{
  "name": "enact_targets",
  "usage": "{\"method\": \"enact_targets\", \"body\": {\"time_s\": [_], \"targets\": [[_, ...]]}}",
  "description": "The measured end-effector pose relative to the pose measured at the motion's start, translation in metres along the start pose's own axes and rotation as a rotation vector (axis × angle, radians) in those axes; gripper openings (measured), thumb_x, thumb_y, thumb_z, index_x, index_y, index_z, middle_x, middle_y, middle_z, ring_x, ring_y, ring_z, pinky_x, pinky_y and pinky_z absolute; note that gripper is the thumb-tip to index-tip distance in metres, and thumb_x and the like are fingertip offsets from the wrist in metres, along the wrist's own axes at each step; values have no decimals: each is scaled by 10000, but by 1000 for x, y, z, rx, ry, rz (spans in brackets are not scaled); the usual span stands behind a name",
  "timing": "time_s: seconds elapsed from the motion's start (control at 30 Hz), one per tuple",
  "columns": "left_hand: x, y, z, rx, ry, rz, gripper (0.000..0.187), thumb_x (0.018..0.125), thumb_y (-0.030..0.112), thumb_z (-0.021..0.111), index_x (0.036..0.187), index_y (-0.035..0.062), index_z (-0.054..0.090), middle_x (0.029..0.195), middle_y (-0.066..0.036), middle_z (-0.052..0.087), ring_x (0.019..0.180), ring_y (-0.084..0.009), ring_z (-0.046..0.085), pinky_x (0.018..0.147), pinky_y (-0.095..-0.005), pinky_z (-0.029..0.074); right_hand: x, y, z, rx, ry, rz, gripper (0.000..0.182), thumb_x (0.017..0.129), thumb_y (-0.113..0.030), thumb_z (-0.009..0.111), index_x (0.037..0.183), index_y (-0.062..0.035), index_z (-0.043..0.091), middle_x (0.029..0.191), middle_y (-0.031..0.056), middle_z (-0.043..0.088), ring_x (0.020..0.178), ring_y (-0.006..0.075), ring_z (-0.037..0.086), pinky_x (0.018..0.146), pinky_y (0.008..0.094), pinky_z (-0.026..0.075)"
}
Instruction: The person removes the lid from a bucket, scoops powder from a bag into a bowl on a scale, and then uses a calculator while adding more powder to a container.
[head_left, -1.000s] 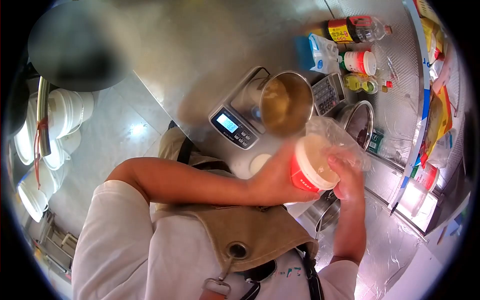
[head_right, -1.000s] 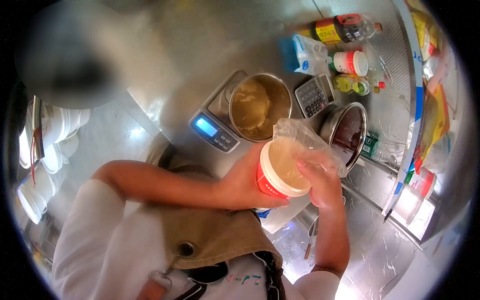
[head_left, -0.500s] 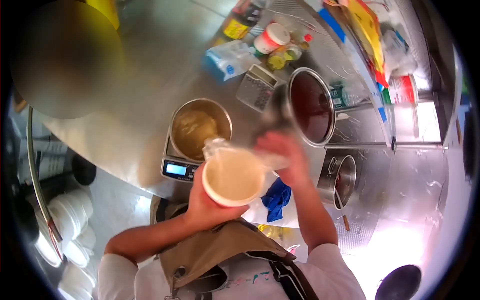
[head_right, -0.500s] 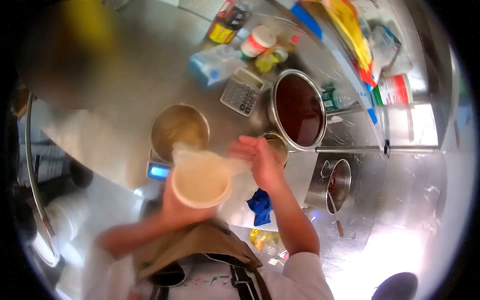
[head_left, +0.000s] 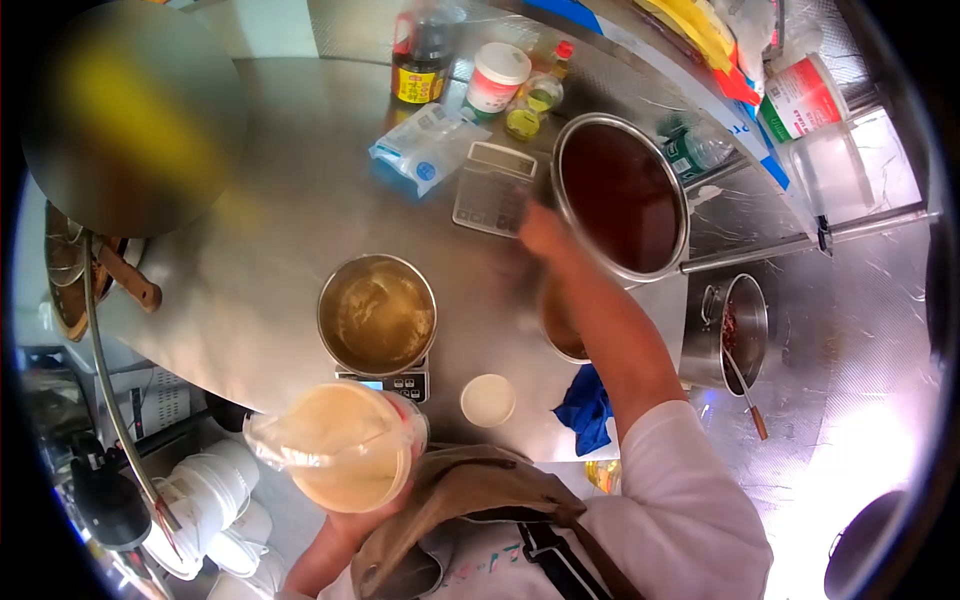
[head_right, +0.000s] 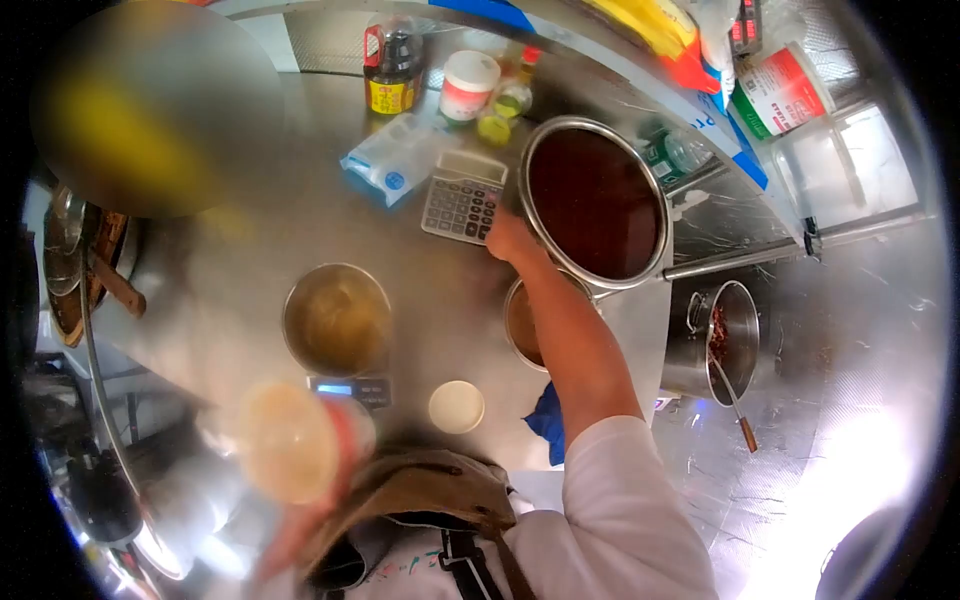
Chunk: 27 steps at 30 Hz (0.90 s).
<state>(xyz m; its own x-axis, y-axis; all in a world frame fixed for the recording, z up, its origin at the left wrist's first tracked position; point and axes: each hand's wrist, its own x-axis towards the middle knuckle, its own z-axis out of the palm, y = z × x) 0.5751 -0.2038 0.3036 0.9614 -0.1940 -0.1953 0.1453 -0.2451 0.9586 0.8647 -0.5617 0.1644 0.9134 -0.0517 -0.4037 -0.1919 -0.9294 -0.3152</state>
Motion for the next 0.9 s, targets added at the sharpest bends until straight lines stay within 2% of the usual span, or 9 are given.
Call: {"method": "enact_targets", "body": {"time_s": [0.1,0.23,0.33,0.43,0.63,0.73,0.83,0.9], "targets": [[-21,-19,0,19,9,-99,547,750,211,772,1242,111,556,1221,-67,583,1146,-212,544,979,-367,437,12,0,-1,6,-22,6,708,841,-106,530,1478,-82,220,1127,298,599,1048,441,576,904,467,466],[-34,-33,0,26,4,-173,543,754,213,770,1244,112,558,1218,-64,586,1143,-211,546,978,-365,437,29,12,12,76,61,-42,662,833,-111,557,1440,-58,298,1144,276,603,1057,435,574,912,455,466],[-31,-33,0,43,-4,-185,540,758,215,769,1245,113,560,1216,-62,588,1141,-211,547,977,-364,437,31,13,20,140,171,-44,550,792,-96,533,1338,-86,461,1135,260,616,1084,396,588,958,430,459],[-28,-31,-2,53,-11,-186,537,761,216,768,1246,114,562,1215,-60,591,1139,-210,548,977,-363,438,30,8,11,80,85,-58,589,835,-133,558,1387,-29,379,1153,281,595,1067,428,568,917,458,463],[-25,-32,-5,71,-37,-205,531,768,219,765,1248,116,565,1211,-57,595,1135,-209,550,976,-361,438,32,6,13,57,115,-45,483,830,-139,549,1291,-18,470,1104,282,610,1030,430,583,896,471,472],[-26,-33,-9,90,-48,-231,528,771,221,764,1250,117,566,1209,-55,597,1132,-208,551,976,-360,439,13,-14,7,16,155,-123,409,815,-113,548,1208,-11,506,1058,268,628,1011,423,598,883,481,478],[-27,-39,-11,102,-31,-223,519,779,229,761,1248,111,570,1208,-55,601,1136,-208,548,978,-359,435,-29,-66,-2,-69,-56,-91,361,804,-94,538,1156,-12,520,1058,251,632,1017,405,607,869,483,486],[-25,-35,-11,101,-15,-190,517,785,235,758,1247,104,567,1205,-57,601,1140,-210,545,977,-363,434,-10,-55,34,-39,-57,-203,361,806,-87,527,1161,-20,524,1066,241,634,1024,390,612,865,477,491]]}}
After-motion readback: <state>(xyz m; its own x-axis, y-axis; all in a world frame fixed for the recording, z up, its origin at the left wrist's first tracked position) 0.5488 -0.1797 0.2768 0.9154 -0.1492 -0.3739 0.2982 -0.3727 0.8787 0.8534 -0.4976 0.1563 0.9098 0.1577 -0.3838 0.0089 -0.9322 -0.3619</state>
